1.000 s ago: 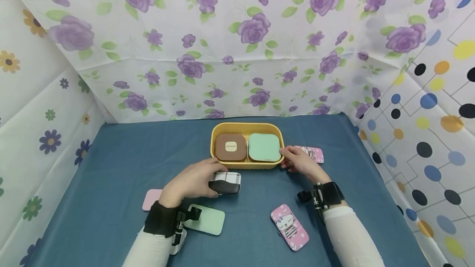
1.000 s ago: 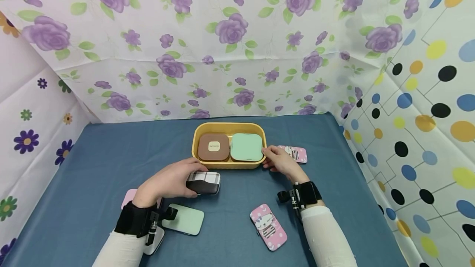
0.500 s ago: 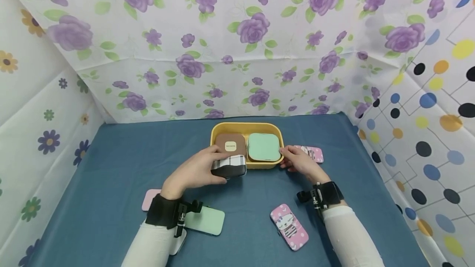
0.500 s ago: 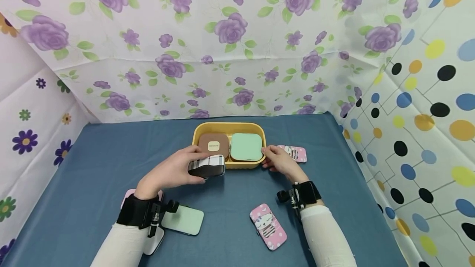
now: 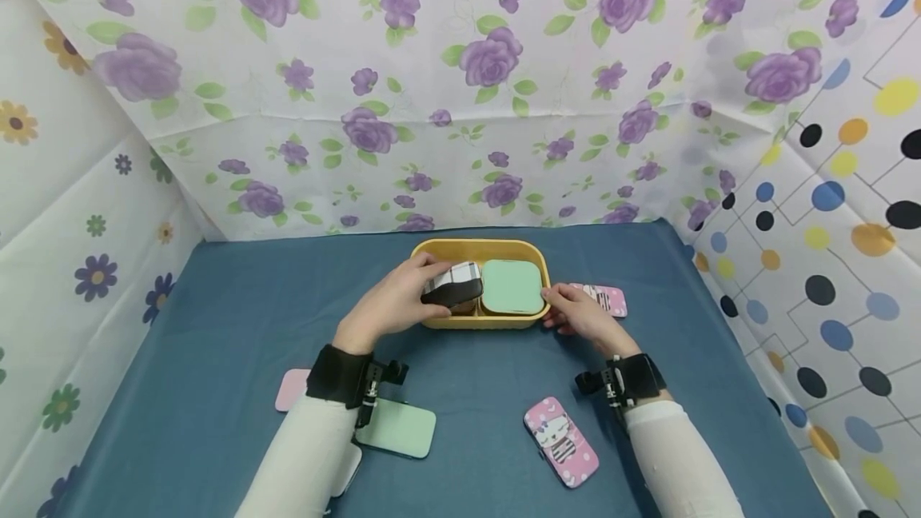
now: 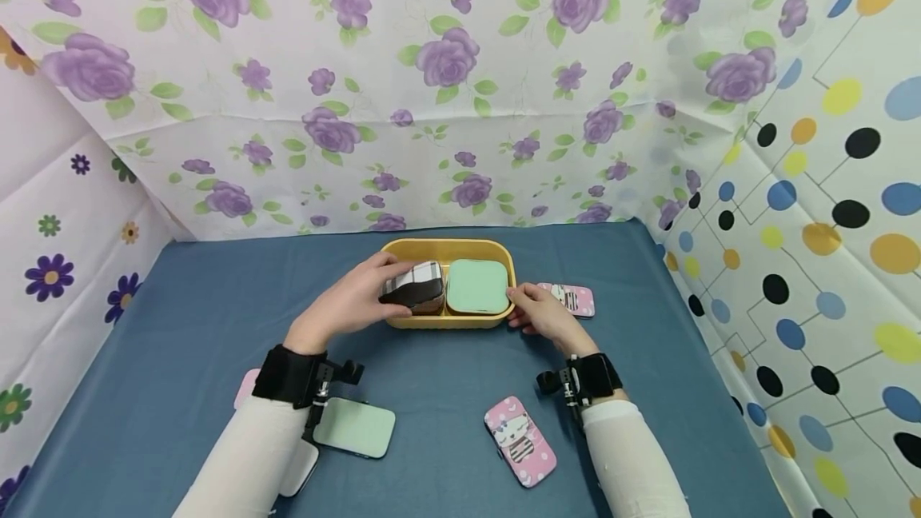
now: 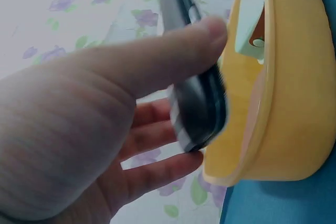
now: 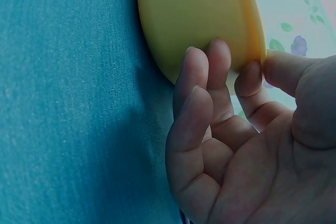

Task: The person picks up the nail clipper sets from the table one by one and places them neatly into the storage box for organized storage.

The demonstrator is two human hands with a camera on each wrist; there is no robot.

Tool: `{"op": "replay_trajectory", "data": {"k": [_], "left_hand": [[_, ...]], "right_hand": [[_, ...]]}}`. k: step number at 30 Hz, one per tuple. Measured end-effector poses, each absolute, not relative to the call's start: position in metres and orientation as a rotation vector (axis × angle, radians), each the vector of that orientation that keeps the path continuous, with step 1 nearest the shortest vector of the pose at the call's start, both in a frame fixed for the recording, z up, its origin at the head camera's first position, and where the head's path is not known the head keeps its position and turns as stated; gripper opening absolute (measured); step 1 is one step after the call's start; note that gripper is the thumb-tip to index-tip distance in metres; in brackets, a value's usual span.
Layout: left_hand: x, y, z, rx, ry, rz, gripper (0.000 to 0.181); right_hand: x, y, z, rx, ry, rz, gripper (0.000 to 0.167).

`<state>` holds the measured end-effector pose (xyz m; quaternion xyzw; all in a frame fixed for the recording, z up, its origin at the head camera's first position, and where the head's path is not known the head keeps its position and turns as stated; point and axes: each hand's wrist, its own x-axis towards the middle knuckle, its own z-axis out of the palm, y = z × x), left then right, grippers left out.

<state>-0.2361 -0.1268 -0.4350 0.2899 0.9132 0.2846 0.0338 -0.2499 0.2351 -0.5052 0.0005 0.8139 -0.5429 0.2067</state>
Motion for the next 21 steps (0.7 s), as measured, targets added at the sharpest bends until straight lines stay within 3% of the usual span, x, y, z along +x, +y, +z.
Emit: {"op": "replay_trajectory", "data": {"k": [21], "left_hand": [[-0.273, -0.101, -0.450, 0.856, 3.049, 0.479, 0.064]], "right_hand": [[-0.251, 0.236, -0.510, -0.013, 2.272, -1.538, 0.040]]}}
